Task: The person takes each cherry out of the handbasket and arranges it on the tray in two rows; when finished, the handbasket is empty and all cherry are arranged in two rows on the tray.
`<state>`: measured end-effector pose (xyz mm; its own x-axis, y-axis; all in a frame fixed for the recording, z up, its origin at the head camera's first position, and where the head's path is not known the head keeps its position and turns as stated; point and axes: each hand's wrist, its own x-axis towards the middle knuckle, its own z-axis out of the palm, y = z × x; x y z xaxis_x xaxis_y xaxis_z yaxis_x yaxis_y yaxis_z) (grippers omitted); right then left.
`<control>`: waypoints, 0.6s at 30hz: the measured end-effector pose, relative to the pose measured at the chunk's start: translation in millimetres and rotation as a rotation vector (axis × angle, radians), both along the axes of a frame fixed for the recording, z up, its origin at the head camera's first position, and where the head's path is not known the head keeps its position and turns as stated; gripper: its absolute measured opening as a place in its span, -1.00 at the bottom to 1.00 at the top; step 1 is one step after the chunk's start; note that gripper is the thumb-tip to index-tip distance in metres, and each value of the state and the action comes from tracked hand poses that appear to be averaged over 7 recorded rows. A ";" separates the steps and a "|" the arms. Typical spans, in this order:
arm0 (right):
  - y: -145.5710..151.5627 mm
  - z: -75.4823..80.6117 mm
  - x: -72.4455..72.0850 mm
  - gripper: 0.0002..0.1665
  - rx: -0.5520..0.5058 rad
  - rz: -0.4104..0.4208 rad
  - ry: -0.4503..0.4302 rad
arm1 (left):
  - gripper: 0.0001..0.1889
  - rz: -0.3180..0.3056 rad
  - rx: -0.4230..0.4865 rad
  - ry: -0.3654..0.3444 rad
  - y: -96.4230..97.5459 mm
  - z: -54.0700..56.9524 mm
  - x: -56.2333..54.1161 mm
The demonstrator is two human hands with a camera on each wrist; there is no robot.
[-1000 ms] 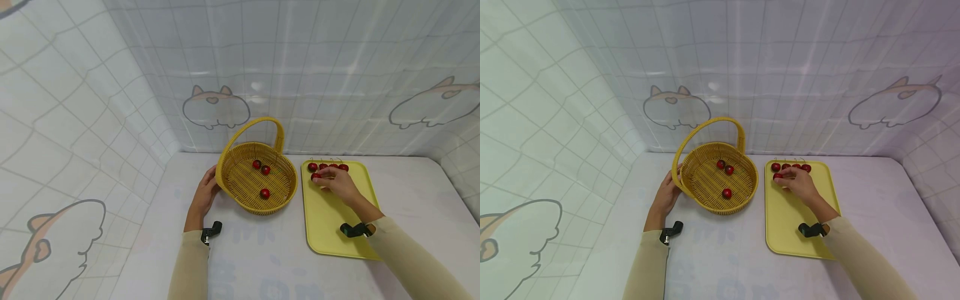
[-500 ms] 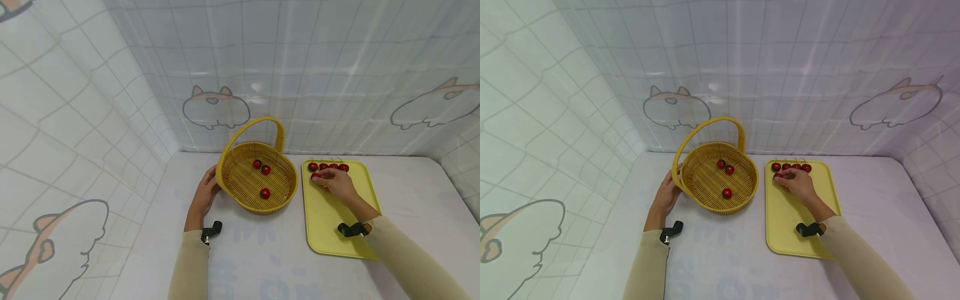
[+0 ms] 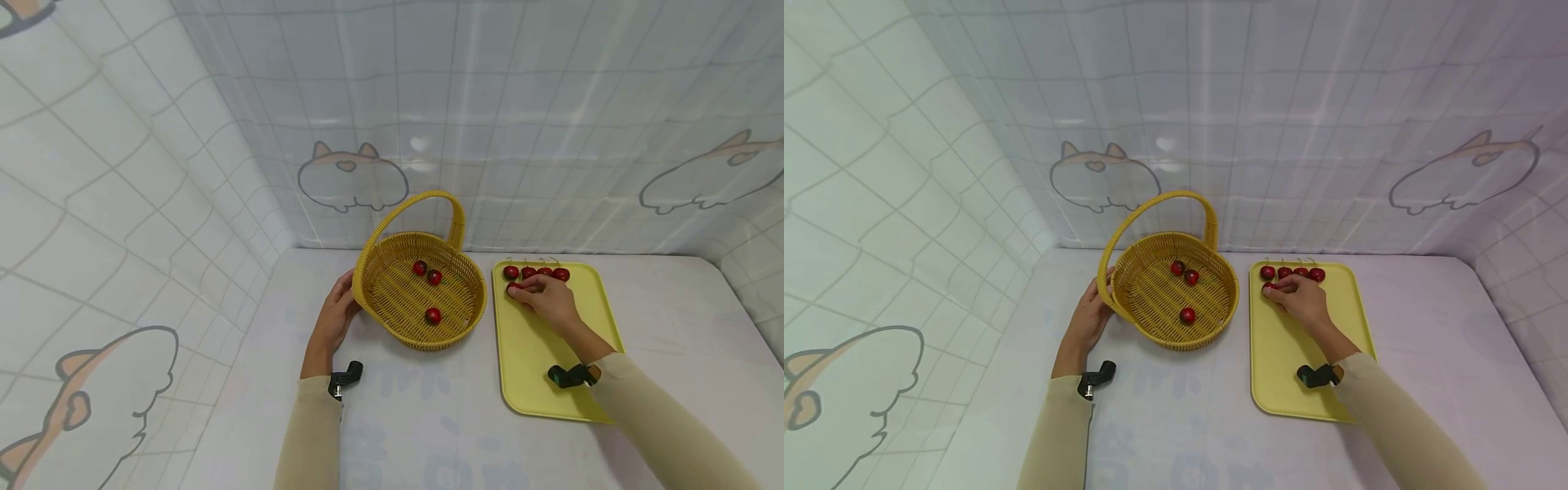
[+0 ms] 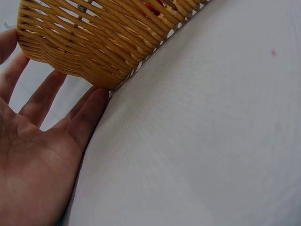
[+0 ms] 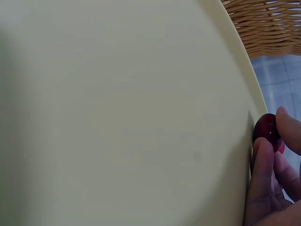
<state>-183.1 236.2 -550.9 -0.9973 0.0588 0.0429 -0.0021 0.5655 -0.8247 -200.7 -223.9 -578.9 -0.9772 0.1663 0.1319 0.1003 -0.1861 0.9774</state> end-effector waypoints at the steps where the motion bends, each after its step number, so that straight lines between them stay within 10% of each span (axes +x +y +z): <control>1: -0.1 -0.3 -0.1 -0.43 0.010 0.001 0.006 | -0.40 0.000 -0.001 -0.001 0.2 0.2 0.0; 18: 0.3 -2.0 -1.2 -0.34 -0.015 -0.016 -0.017 | -0.42 0.002 -0.003 -0.003 1.0 4.2 2.3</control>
